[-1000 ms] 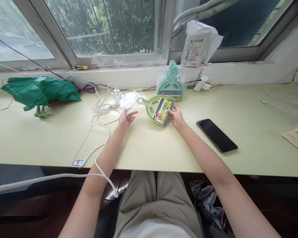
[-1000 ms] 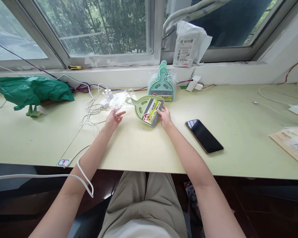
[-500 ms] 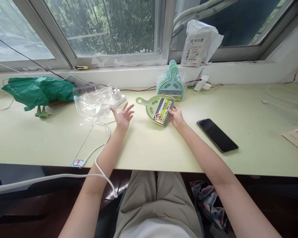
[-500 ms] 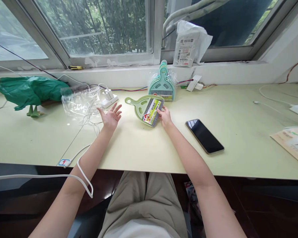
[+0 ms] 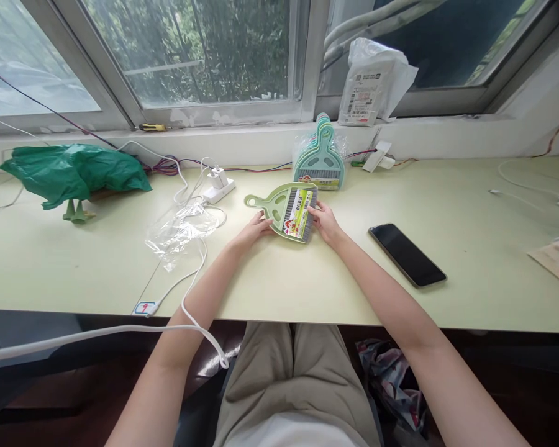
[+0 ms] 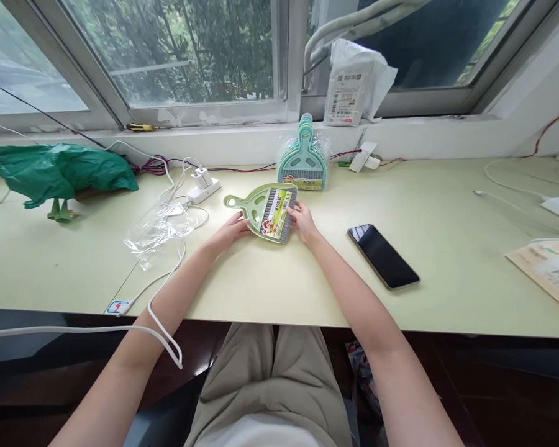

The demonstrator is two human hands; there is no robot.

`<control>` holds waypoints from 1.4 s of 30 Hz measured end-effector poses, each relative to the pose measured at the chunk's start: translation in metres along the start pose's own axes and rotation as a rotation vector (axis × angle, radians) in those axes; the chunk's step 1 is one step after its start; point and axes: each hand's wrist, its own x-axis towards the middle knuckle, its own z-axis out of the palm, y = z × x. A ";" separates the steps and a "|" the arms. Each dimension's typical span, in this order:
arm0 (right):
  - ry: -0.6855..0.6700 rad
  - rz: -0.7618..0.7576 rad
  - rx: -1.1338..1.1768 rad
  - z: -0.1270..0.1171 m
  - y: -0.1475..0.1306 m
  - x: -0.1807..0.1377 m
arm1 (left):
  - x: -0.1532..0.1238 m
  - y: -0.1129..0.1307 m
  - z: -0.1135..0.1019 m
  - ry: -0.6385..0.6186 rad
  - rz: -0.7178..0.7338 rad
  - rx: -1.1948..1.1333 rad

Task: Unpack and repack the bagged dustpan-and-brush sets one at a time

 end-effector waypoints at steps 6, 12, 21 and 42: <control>-0.088 0.108 -0.228 0.003 -0.006 -0.004 | -0.003 0.004 0.003 0.268 0.080 0.148; -0.152 0.155 -0.389 -0.016 -0.017 0.004 | 0.008 0.000 -0.013 0.421 0.156 0.212; 0.835 -0.033 0.271 -0.078 -0.039 0.022 | 0.006 -0.005 -0.009 0.217 0.204 0.485; -0.055 -0.481 -1.644 0.059 -0.008 -0.059 | -0.008 -0.004 0.013 0.170 0.231 0.797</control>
